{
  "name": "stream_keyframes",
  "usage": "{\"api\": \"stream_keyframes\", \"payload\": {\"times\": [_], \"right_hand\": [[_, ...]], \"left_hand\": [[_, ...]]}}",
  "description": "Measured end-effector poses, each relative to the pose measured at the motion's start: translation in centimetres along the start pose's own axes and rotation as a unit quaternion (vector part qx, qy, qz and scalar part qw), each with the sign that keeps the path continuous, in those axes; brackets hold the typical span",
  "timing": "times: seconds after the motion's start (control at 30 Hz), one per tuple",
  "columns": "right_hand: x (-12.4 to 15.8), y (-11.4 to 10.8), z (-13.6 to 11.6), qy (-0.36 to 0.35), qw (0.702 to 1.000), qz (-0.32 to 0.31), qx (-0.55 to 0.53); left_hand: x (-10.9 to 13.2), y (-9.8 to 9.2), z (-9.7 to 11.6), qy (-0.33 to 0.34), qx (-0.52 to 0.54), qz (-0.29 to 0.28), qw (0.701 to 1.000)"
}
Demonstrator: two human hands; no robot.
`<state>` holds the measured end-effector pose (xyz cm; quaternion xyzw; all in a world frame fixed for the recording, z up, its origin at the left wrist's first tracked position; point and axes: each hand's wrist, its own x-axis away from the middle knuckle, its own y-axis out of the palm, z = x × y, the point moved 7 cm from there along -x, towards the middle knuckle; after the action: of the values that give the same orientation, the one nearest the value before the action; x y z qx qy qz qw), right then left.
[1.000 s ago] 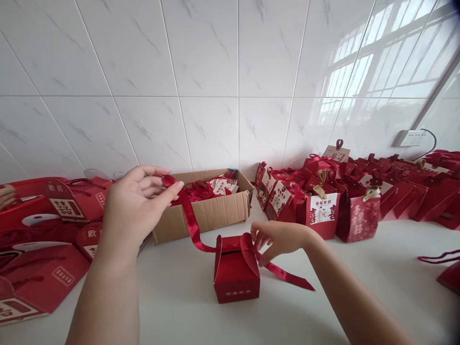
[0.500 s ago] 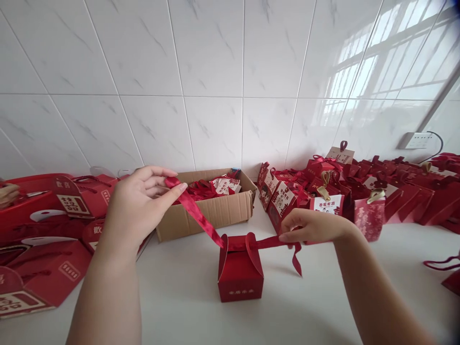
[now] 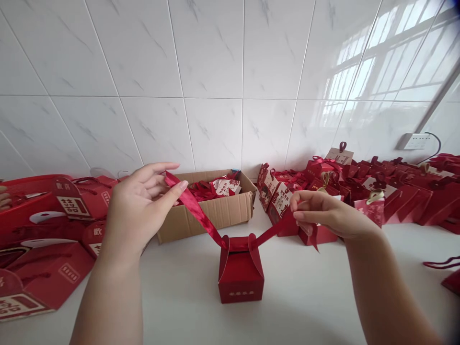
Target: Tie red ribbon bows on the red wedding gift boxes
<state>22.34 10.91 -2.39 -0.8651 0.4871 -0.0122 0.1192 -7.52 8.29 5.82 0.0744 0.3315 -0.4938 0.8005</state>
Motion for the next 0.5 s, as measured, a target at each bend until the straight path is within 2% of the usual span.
{"api": "stream_keyframes", "payload": {"times": [0.07, 0.27, 0.37, 0.5], "right_hand": [[0.16, -0.41, -0.33, -0.041, 0.998, -0.007, -0.046], [0.66, -0.67, -0.62, -0.135, 0.98, -0.081, -0.122], [0.61, -0.73, -0.52, -0.147, 0.974, -0.061, -0.164], [0.26, -0.91, -0.66, -0.171, 0.971, 0.019, -0.165]], "left_hand": [[-0.11, 0.0, -0.18, -0.003, 0.008, -0.009, 1.0], [0.18, -0.39, -0.08, -0.026, 0.03, 0.035, 0.999], [0.38, -0.23, 0.19, -0.031, 0.041, 0.041, 0.998], [0.51, 0.04, 0.31, -0.042, 0.061, 0.024, 0.997]]}}
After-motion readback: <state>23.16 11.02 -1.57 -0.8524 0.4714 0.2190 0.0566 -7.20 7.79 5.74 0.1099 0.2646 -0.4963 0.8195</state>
